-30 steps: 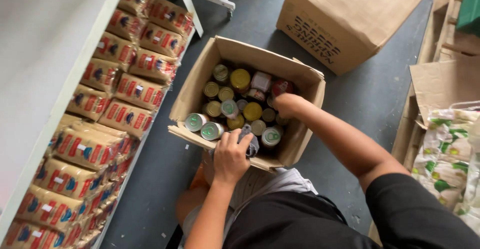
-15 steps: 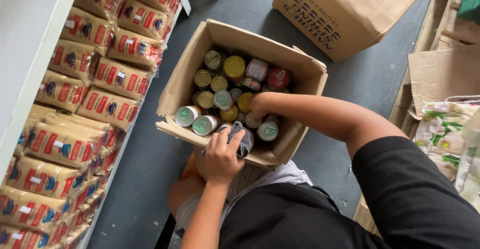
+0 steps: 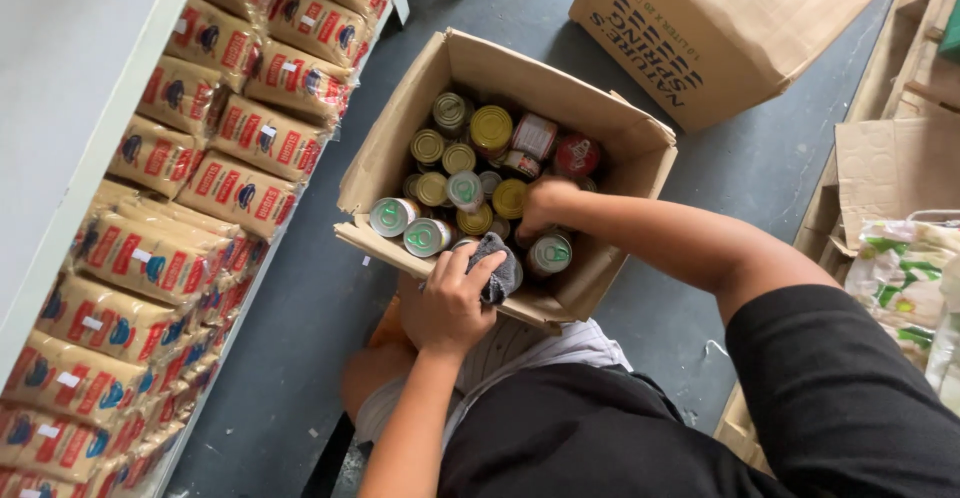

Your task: The person takes canned goods from a cardboard box, wipes them with a cloth, and places them on a shelf. The person repeats this process for multiple cans, organizing them in rows on the shelf.

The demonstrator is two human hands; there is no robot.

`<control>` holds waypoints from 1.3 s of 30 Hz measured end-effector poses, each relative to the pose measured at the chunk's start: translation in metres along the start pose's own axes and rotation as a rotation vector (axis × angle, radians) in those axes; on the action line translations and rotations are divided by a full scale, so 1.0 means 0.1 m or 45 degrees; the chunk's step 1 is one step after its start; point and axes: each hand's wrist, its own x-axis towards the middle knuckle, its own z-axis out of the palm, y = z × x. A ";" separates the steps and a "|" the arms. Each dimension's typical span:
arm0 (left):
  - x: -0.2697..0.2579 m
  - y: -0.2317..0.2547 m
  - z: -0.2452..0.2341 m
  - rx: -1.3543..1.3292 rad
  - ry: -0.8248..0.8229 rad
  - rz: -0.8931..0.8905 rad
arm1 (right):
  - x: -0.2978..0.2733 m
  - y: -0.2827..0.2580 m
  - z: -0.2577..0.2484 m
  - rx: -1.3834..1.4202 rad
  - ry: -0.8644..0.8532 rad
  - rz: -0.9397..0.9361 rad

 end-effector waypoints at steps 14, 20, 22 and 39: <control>-0.61 0.01 -0.86 -0.541 0.494 -0.314 | -2.11 -0.31 -1.33 0.818 0.563 -1.045; -1.33 0.00 -1.32 -0.442 0.798 -0.492 | -2.27 -1.51 -0.87 1.981 -0.434 -1.699; -1.75 -0.15 -1.48 -0.366 0.911 -0.589 | -2.28 -1.93 -0.63 2.145 -0.771 -1.631; -5.02 -0.76 -3.31 0.578 1.221 -2.031 | -2.69 -3.46 0.03 1.808 -1.166 -1.550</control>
